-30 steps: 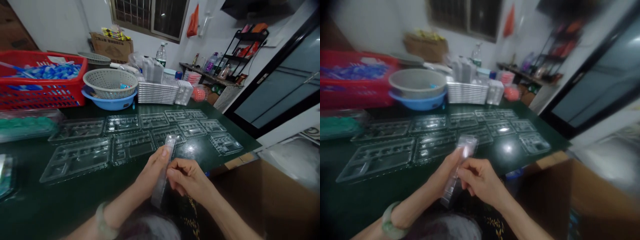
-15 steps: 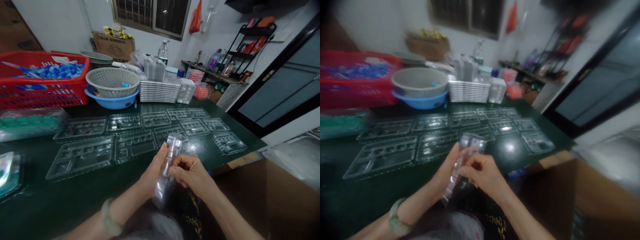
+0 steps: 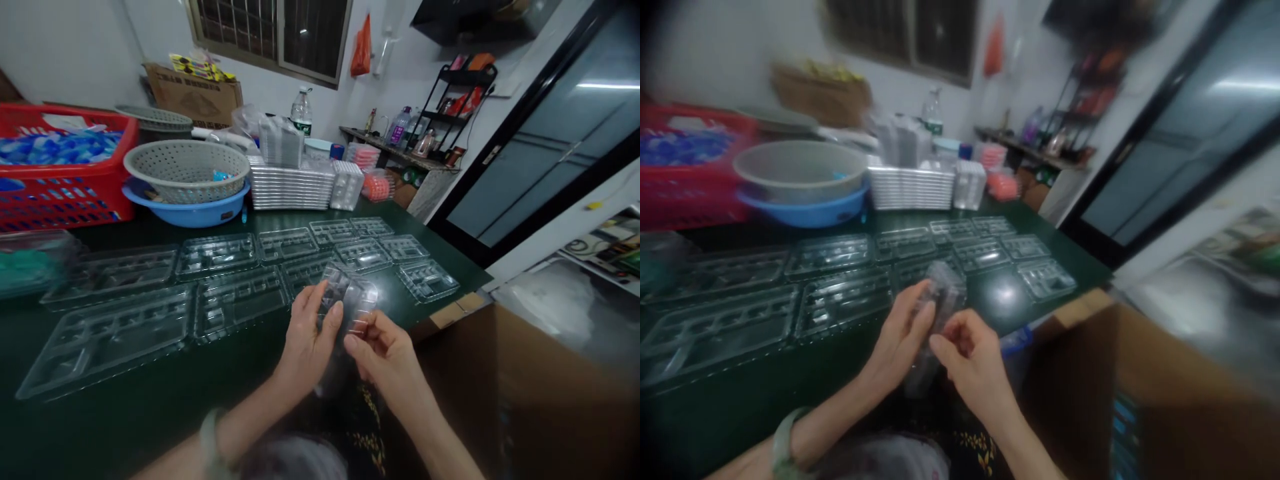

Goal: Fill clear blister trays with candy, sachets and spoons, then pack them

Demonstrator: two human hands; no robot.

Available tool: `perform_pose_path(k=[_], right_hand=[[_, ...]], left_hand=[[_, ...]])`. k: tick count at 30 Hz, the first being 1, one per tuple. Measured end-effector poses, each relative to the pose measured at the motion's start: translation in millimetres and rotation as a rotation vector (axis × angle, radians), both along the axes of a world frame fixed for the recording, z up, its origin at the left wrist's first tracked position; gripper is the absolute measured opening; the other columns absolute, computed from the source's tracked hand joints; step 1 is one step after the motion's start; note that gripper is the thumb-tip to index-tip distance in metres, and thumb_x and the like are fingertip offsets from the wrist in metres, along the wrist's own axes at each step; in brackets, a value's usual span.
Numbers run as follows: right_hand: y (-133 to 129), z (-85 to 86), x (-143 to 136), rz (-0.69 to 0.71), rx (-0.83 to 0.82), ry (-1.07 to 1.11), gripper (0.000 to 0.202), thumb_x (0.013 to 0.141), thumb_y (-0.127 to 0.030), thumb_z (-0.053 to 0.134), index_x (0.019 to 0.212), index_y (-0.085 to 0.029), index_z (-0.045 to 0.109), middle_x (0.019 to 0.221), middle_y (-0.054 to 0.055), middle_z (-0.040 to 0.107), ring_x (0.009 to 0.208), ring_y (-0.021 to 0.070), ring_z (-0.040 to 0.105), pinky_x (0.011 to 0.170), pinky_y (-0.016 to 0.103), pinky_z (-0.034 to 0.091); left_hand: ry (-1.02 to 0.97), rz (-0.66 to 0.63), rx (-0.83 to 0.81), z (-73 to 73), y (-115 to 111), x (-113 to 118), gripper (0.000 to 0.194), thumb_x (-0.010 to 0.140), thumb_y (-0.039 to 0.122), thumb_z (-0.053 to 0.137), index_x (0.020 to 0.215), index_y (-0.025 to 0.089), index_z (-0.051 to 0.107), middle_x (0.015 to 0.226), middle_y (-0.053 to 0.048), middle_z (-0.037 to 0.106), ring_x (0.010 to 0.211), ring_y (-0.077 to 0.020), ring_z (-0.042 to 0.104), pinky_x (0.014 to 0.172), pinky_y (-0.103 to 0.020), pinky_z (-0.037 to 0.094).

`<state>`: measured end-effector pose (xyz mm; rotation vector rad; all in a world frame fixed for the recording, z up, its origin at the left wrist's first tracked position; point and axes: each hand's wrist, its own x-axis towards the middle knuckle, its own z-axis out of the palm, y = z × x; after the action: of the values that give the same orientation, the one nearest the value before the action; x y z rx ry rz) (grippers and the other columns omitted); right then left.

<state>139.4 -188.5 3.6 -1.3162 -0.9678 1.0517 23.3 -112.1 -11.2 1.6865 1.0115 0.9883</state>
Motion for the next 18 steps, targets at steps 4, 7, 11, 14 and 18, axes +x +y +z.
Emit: perform_pose_path(k=[4,7,11,14,18], right_hand=[[-7.9,-26.0,33.7,-0.114,0.059,0.129,0.015,0.081,-0.032,0.059,0.081,-0.018,0.051,0.069,-0.004,0.054,0.040,-0.0002,0.031,0.037,0.016,0.019],[-6.9,-49.7,66.0,-0.231,0.058,0.312,0.017,0.077,-0.031,0.063,0.078,-0.018,0.052,0.072,-0.004,0.056,0.040,-0.0001,0.031,0.036,0.014,0.019],[1.1,-73.7,97.0,-0.403,-0.011,0.529,0.026,0.061,-0.026,0.076,0.070,-0.017,0.054,0.067,-0.004,0.057,0.044,0.0017,0.041,0.036,0.012,0.030],[10.1,-79.1,108.1,-0.482,-0.076,0.576,0.029,0.053,-0.020,0.080,0.070,-0.015,0.058,0.065,-0.001,0.061,0.050,0.0048,0.052,0.042,0.013,0.042],[16.1,-79.9,117.9,-0.531,-0.232,0.513,0.026,0.053,-0.018,0.079,0.074,-0.013,0.062,0.068,0.003,0.067,0.054,0.0095,0.060,0.047,0.018,0.051]], left_hand=[[0.006,-0.069,0.011,-6.4,2.2,0.8,0.042,0.085,0.043,0.046,0.123,0.025,0.049,0.131,-0.007,0.042,0.119,-0.0248,0.040,0.093,-0.039,0.039],[0.010,-0.054,-0.031,1.4,4.8,-8.4,0.039,0.085,0.044,0.046,0.119,0.025,0.051,0.128,-0.006,0.044,0.113,-0.0225,0.045,0.086,-0.035,0.042],[-0.002,-0.021,-0.084,12.5,11.8,-32.1,0.035,0.085,0.045,0.047,0.112,0.025,0.056,0.123,-0.003,0.050,0.110,-0.0197,0.047,0.084,-0.030,0.041],[-0.071,0.019,-0.149,14.1,19.9,-56.4,0.034,0.083,0.047,0.049,0.109,0.027,0.058,0.120,-0.001,0.053,0.110,-0.0191,0.047,0.087,-0.029,0.039],[-0.151,0.104,-0.273,19.4,29.8,-91.6,0.036,0.081,0.048,0.053,0.110,0.027,0.058,0.117,-0.002,0.055,0.112,-0.0216,0.045,0.092,-0.032,0.035]])
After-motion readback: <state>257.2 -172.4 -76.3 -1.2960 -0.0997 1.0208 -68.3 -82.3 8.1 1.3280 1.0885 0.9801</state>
